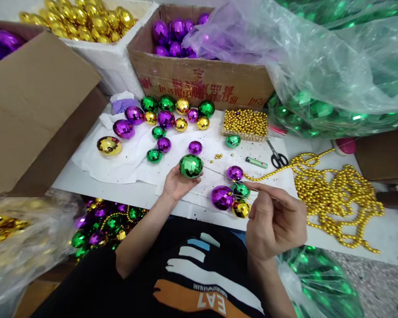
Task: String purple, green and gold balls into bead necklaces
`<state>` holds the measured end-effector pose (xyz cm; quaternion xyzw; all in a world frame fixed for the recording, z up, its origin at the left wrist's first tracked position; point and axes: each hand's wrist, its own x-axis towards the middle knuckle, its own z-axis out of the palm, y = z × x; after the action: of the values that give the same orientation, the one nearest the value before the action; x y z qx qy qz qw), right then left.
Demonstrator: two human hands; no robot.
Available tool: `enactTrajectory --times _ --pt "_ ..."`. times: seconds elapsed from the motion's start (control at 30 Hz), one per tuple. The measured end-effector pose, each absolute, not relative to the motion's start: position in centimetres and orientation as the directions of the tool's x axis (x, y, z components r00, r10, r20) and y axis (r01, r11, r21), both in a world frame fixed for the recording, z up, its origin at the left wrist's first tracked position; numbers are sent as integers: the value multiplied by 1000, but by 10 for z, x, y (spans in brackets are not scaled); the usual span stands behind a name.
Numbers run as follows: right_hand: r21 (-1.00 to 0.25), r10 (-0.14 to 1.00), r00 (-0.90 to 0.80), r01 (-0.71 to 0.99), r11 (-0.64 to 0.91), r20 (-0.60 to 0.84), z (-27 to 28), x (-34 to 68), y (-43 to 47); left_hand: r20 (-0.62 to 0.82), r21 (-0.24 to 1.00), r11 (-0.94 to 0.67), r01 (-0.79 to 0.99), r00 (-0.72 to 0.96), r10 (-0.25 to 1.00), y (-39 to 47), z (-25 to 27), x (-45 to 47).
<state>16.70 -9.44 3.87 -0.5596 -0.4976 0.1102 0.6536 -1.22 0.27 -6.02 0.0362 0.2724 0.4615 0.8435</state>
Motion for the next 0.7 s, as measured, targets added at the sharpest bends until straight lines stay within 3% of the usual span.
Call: enactTrajectory --times 0.17,0.4,0.7 --pt "-749 654 397 500 434 644 43 162 -94 -373 274 606 -747 498 783 0 -59 -10" --pt "-715 677 312 522 464 667 46 158 -96 -395 257 626 -736 512 763 0 -58 -8" --pt "-562 675 134 682 468 725 48 149 -96 -423 230 644 -729 521 741 -2 -54 -7"
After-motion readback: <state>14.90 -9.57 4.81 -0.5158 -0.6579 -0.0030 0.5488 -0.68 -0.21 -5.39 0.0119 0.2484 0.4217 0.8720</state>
